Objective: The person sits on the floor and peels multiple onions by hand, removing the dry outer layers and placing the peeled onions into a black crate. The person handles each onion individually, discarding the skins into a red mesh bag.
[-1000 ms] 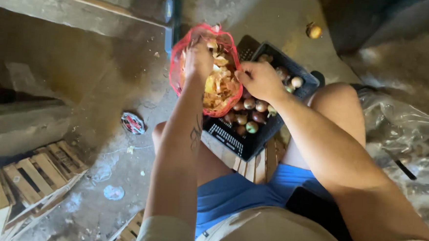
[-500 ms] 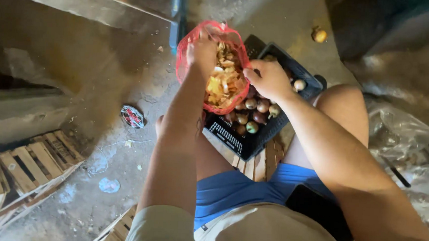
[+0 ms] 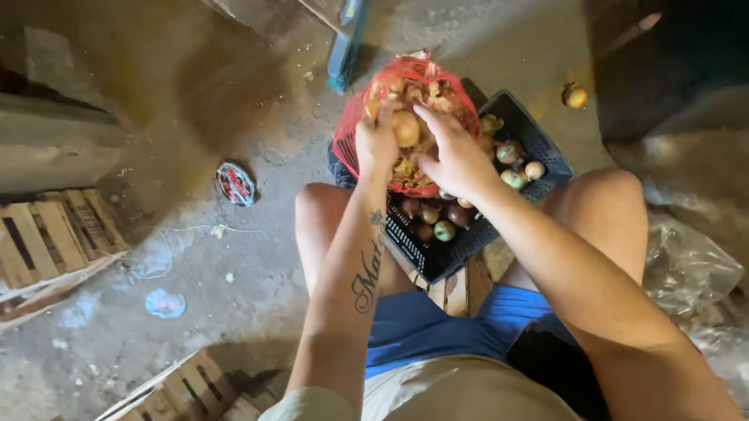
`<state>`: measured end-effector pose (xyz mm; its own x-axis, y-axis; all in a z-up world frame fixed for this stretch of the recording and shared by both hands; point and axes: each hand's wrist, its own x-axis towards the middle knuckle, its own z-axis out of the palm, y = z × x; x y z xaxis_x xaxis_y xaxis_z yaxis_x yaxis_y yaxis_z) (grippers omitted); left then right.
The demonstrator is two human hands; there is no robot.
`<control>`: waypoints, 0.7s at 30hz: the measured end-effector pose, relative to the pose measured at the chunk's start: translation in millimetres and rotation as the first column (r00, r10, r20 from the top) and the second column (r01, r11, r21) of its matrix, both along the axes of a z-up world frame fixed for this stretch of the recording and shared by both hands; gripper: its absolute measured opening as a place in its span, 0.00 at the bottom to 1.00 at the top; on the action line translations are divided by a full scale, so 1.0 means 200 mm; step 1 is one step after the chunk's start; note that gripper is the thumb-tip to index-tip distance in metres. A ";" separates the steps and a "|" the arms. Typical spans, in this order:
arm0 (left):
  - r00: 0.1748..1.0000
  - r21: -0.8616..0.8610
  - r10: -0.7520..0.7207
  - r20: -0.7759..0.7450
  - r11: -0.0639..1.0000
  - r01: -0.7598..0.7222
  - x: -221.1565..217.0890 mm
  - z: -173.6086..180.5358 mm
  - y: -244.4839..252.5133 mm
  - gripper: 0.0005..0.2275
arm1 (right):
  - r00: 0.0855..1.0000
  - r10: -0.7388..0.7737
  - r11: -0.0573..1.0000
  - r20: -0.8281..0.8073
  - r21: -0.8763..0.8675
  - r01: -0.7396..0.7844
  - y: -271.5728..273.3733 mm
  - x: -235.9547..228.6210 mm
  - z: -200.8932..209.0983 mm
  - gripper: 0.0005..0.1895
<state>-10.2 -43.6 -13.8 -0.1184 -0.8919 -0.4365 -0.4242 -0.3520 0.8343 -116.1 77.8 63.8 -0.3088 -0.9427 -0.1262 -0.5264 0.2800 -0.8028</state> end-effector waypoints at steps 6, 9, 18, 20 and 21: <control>0.934 -0.297 -0.247 0.259 0.899 0.320 0.06 -0.02 0.02 0.16 | 0.992 -0.083 0.963 0.095 0.265 0.055 0.01 0.09 -0.09 0.34; 0.852 -0.401 -0.354 0.385 0.767 0.500 0.10 0.10 0.01 0.14 | 0.993 -0.104 0.962 0.060 0.258 0.085 0.08 0.04 -0.06 0.32; 0.647 -0.433 -0.298 0.702 0.543 0.720 0.32 0.50 0.48 0.17 | 0.990 0.128 0.868 0.063 0.475 -0.143 0.54 -0.21 0.07 0.35; 0.715 -0.507 -0.415 0.563 0.510 0.695 0.33 0.38 0.59 0.19 | 0.951 0.307 0.685 -0.040 0.703 -0.192 0.54 -0.21 0.11 0.28; 0.713 -0.507 -0.415 0.565 0.508 0.697 0.33 0.32 0.61 0.19 | 0.952 0.305 0.687 -0.039 0.701 -0.191 0.53 -0.21 0.09 0.28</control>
<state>56.5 78.4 50.6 -0.6726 -0.7331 0.1011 -0.6114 0.6274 0.4823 -157.6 183.1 81.1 -0.1441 -0.6584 -0.7388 -0.7478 0.5614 -0.3545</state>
